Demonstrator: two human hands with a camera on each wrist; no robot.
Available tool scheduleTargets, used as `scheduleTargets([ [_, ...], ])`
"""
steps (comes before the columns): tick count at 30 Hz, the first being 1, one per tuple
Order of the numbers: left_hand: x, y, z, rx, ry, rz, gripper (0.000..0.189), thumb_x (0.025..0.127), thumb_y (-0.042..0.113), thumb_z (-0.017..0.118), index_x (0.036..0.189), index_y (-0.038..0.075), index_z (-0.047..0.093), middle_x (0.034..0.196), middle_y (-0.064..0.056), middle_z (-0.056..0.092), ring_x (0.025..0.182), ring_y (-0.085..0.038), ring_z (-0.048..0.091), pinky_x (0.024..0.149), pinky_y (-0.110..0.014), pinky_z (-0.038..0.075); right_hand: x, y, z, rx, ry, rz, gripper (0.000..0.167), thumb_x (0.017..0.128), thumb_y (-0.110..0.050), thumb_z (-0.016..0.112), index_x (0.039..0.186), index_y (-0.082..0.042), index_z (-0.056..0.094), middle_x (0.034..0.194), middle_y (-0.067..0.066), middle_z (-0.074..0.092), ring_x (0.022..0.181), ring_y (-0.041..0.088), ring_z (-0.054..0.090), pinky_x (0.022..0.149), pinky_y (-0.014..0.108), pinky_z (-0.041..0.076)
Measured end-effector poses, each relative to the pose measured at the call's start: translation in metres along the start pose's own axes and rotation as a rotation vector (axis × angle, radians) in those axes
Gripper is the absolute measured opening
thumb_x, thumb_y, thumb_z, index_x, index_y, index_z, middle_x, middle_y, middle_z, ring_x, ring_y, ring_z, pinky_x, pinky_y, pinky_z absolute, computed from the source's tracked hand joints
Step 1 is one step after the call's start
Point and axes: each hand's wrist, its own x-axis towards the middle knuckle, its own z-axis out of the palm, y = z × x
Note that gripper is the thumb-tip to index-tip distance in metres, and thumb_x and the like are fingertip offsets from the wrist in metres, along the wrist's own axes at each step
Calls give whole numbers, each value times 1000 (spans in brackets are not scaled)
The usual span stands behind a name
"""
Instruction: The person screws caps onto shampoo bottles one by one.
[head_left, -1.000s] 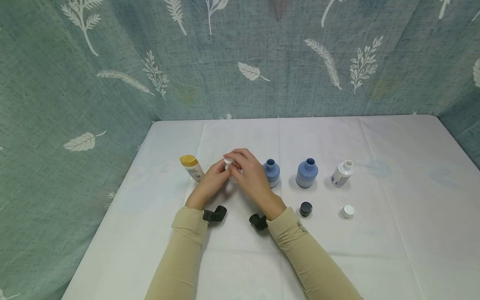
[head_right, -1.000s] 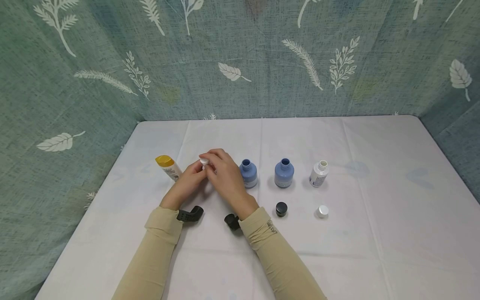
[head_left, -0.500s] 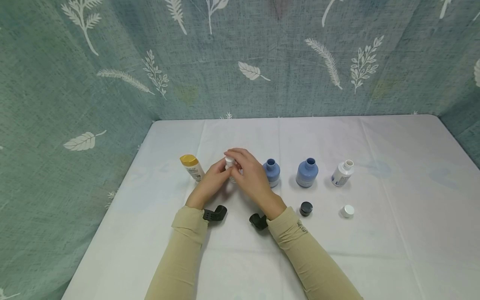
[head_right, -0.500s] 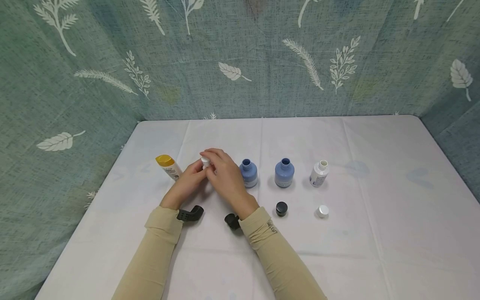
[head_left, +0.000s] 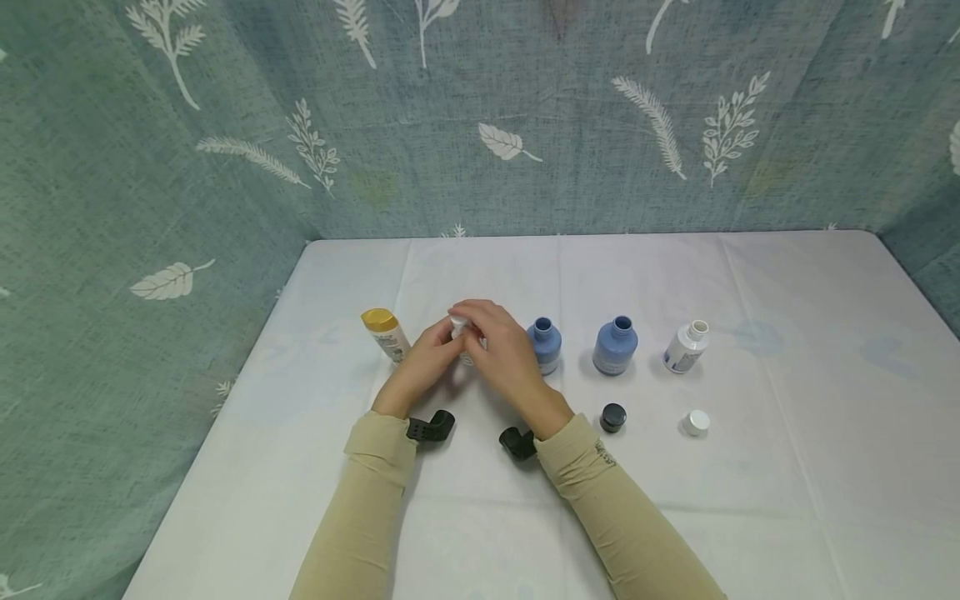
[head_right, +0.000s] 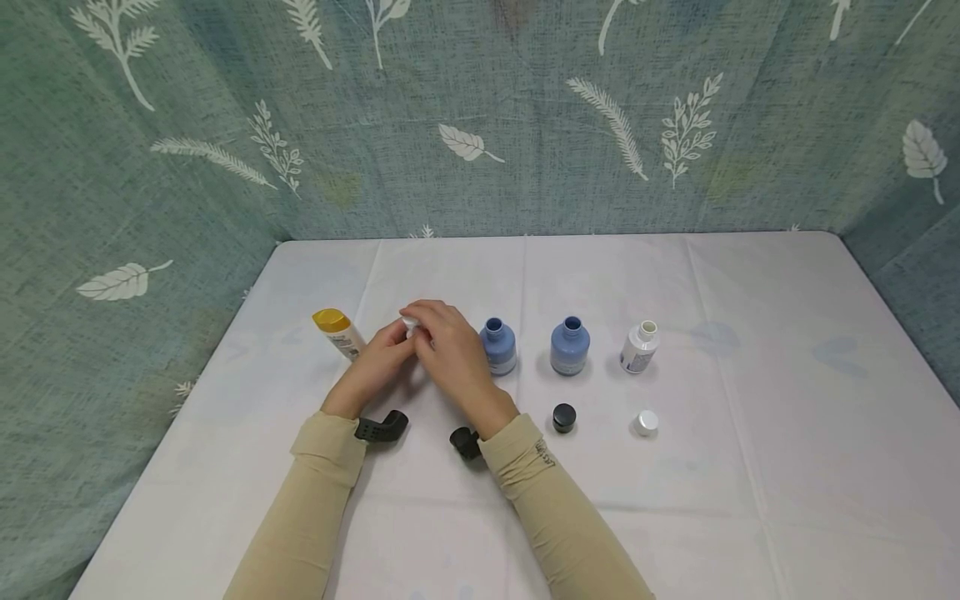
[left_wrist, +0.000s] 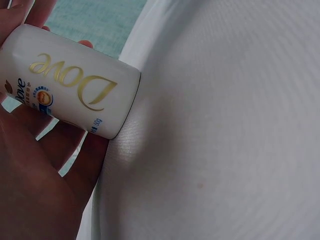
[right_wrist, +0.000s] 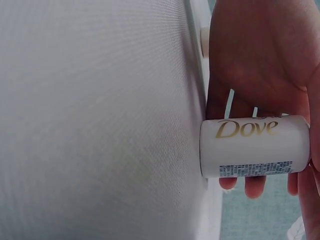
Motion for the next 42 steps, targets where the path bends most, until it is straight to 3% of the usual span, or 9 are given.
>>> scheduleTargets([
  [11, 1, 0, 0, -10, -5, 3, 30, 91, 18, 49, 118, 6, 52, 131, -6, 45, 129, -17, 25, 105, -42, 16, 0, 1, 1, 4, 27, 3, 23, 82, -10, 62, 105, -14, 65, 110, -3, 55, 99, 9, 50, 77, 21, 42],
  [18, 0, 0, 0, 3, -5, -15, 37, 92, 22, 49, 126, 8, 47, 135, -7, 41, 129, -19, 25, 104, -42, 18, -1, 0, 0, 35, 23, -3, 31, 81, -5, 54, 110, -15, 63, 118, -3, 54, 106, 8, 49, 77, 23, 42],
  [24, 0, 0, 0, 44, 5, -10, 35, 92, 24, 49, 123, 7, 49, 136, -7, 39, 130, -20, 22, 105, -43, 15, -1, 1, 0, 13, 12, -24, 33, 83, -2, 50, 110, -15, 63, 118, -4, 55, 103, 8, 49, 75, 22, 41],
  [42, 1, -1, 0, -13, -11, 24, 35, 91, 15, 48, 125, 5, 48, 132, -7, 44, 126, -18, 30, 104, -40, 20, 1, 1, 1, -5, 33, -11, 23, 81, -8, 63, 103, -13, 65, 108, -1, 55, 95, 9, 51, 75, 21, 42],
])
